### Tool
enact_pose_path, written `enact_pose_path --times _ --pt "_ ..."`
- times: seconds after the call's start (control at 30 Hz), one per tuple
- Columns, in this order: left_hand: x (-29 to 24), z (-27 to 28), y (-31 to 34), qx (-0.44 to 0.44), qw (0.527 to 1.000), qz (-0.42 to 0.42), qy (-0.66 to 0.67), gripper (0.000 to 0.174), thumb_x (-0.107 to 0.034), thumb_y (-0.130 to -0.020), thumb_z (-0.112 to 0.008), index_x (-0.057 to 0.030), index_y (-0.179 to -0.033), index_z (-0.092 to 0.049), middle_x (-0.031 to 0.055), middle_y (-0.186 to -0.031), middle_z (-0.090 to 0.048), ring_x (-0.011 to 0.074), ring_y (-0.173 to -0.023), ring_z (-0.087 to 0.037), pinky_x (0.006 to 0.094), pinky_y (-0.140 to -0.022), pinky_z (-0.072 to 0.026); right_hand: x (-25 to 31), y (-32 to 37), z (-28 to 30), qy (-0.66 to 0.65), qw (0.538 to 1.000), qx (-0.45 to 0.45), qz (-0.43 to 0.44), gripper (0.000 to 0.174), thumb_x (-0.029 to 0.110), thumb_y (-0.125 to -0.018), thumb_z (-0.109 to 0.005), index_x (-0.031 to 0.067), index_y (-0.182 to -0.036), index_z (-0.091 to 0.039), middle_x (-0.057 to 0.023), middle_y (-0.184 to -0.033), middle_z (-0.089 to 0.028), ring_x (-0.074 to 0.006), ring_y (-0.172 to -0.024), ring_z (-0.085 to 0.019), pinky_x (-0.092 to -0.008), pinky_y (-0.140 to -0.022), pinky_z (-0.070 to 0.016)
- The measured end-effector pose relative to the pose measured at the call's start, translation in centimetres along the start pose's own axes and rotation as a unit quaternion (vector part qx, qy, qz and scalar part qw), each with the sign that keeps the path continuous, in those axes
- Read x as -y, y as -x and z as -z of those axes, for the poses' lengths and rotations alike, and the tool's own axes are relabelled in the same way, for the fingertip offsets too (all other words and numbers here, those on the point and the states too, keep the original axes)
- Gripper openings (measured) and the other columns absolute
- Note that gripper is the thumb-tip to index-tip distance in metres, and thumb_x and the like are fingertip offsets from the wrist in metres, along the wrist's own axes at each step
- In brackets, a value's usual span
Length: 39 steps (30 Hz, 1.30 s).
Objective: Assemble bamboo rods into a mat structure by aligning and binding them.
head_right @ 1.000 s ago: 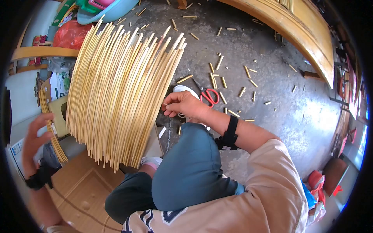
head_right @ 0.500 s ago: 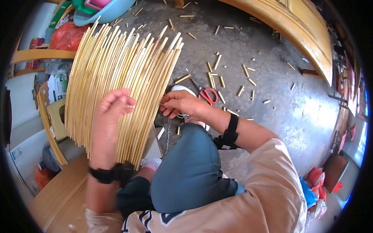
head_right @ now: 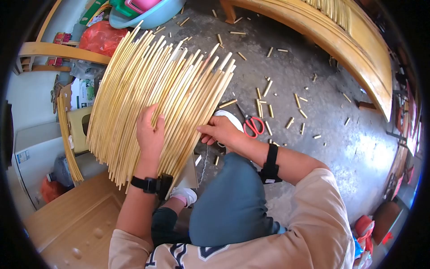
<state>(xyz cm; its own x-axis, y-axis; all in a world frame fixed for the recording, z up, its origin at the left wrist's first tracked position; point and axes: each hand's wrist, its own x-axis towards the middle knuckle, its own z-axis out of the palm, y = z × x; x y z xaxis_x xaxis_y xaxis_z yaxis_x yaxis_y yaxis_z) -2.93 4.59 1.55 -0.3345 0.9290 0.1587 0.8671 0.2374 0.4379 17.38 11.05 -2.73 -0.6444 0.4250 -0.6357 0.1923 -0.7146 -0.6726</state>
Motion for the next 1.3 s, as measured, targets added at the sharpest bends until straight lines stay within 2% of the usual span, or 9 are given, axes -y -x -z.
enact_pose_path --times 0.03,0.07,0.17,0.2,0.57,0.77,0.87,1.07,1.3 --pt "0.2 -0.7 0.2 0.0 0.995 -0.055 -0.087 0.042 -0.016 -0.085 -0.059 -0.0033 -0.124 -0.051 0.0216 -0.123 -0.052 0.0412 -0.118 -0.045 0.0488 -0.099 -0.034 -0.2 0.1 0.1 -0.003 1.0 -0.003 -0.006 0.027 0.023 -0.086 -0.063 -0.0017 -0.096 -0.063 -0.0084 -0.078 -0.065 -0.0141 -0.065 -0.064 -0.0236 -0.056 -0.0515" --pt "0.7 -0.6 0.3 0.071 0.996 -0.009 -0.053 0.053 -0.024 -0.087 -0.057 -0.0064 -0.135 -0.042 0.0223 -0.138 -0.038 0.0422 -0.131 -0.029 0.0542 -0.106 -0.0209 -0.3 -0.1 -0.1 -0.002 1.0 -0.011 0.0 0.027 0.023 -0.087 -0.063 -0.0022 -0.095 -0.063 -0.0088 -0.076 -0.065 -0.0143 -0.062 -0.064 -0.0237 -0.054 -0.0516" --pt "-0.1 -2.3 2.0 0.086 0.982 -0.019 -0.165 0.057 -0.029 -0.09 -0.051 -0.0085 -0.141 -0.034 0.0223 -0.145 -0.026 0.0422 -0.136 -0.019 0.0598 -0.107 -0.0126 -0.2 0.0 -0.1 -0.011 1.0 -0.008 -0.019 0.026 0.023 -0.086 -0.063 -0.0018 -0.094 -0.063 -0.0088 -0.077 -0.065 -0.0143 -0.062 -0.064 -0.0237 -0.054 -0.0517" --pt "0.0 -2.6 2.3 0.108 0.98 -0.006 -0.166 0.061 -0.034 -0.092 -0.044 -0.0118 -0.145 -0.026 0.0215 -0.15 -0.015 0.0412 -0.139 -0.008 0.0632 -0.107 -0.0049 -0.1 0.1 -0.2 -0.01 1.0 -0.012 -0.021 0.026 0.023 -0.086 -0.063 -0.0018 -0.094 -0.063 -0.0088 -0.077 -0.065 -0.0143 -0.062 -0.064 -0.0237 -0.054 -0.0517" --pt "0.3 -3.4 2.7 0.065 0.98 -0.023 -0.189 0.063 -0.037 -0.09 -0.045 -0.0147 -0.146 -0.025 0.0198 -0.15 -0.016 0.0395 -0.14 -0.009 0.0622 -0.107 -0.0055 0.0 1.3 0.3 -0.036 0.999 -0.003 0.001 0.022 0.022 -0.084 -0.064 0.0009 -0.092 -0.067 -0.0077 -0.077 -0.067 -0.0136 -0.064 -0.064 -0.0238 -0.059 -0.052" --pt "0.4 -3.4 2.7 0.063 0.98 -0.022 -0.186 0.064 -0.038 -0.09 -0.046 -0.0146 -0.146 -0.026 0.0198 -0.15 -0.017 0.0395 -0.14 -0.01 0.0627 -0.107 -0.0056 1.0 1.0 0.5 -0.108 0.994 0.002 0.003 0.047 0.042 -0.084 -0.065 -0.0002 -0.105 -0.063 -0.0083 -0.09 -0.067 -0.0142 -0.074 -0.063 -0.026 -0.065 -0.0511" --pt "0.4 -3.3 2.8 0.066 0.981 -0.022 -0.182 0.064 -0.038 -0.09 -0.045 -0.0144 -0.146 -0.026 0.0202 -0.15 -0.016 0.0396 -0.14 -0.009 0.0628 -0.107 -0.0051 1.0 0.5 -0.6 -0.05 0.998 -0.028 0.039 0.044 0.039 -0.084 -0.065 -0.0005 -0.104 -0.064 -0.0091 -0.088 -0.067 -0.0146 -0.072 -0.064 -0.0266 -0.063 -0.0517" --pt "0.3 -3.1 2.8 0.074 0.981 -0.022 -0.178 0.065 -0.039 -0.09 -0.045 -0.0142 -0.146 -0.024 0.0213 -0.151 -0.014 0.0402 -0.14 -0.008 0.0629 -0.107 -0.0032 1.0 0.7 -1.0 -0.041 0.994 -0.079 0.067 0.027 0.016 -0.079 -0.067 0.001 -0.101 -0.067 -0.0083 -0.087 -0.069 -0.0161 -0.072 -0.065 -0.0273 -0.057 -0.0527" --pt "0.3 -3.2 2.7 0.074 0.98 -0.024 -0.183 0.069 -0.041 -0.089 -0.048 -0.013 -0.146 -0.023 0.0223 -0.15 -0.014 0.0405 -0.14 -0.007 0.0634 -0.106 -0.0035 0.6 0.5 -0.7 -0.078 0.993 -0.069 0.058 0.031 0.021 -0.08 -0.07 0.001 -0.103 -0.066 -0.0084 -0.088 -0.068 -0.0174 -0.074 -0.065 -0.0276 -0.062 -0.0531"
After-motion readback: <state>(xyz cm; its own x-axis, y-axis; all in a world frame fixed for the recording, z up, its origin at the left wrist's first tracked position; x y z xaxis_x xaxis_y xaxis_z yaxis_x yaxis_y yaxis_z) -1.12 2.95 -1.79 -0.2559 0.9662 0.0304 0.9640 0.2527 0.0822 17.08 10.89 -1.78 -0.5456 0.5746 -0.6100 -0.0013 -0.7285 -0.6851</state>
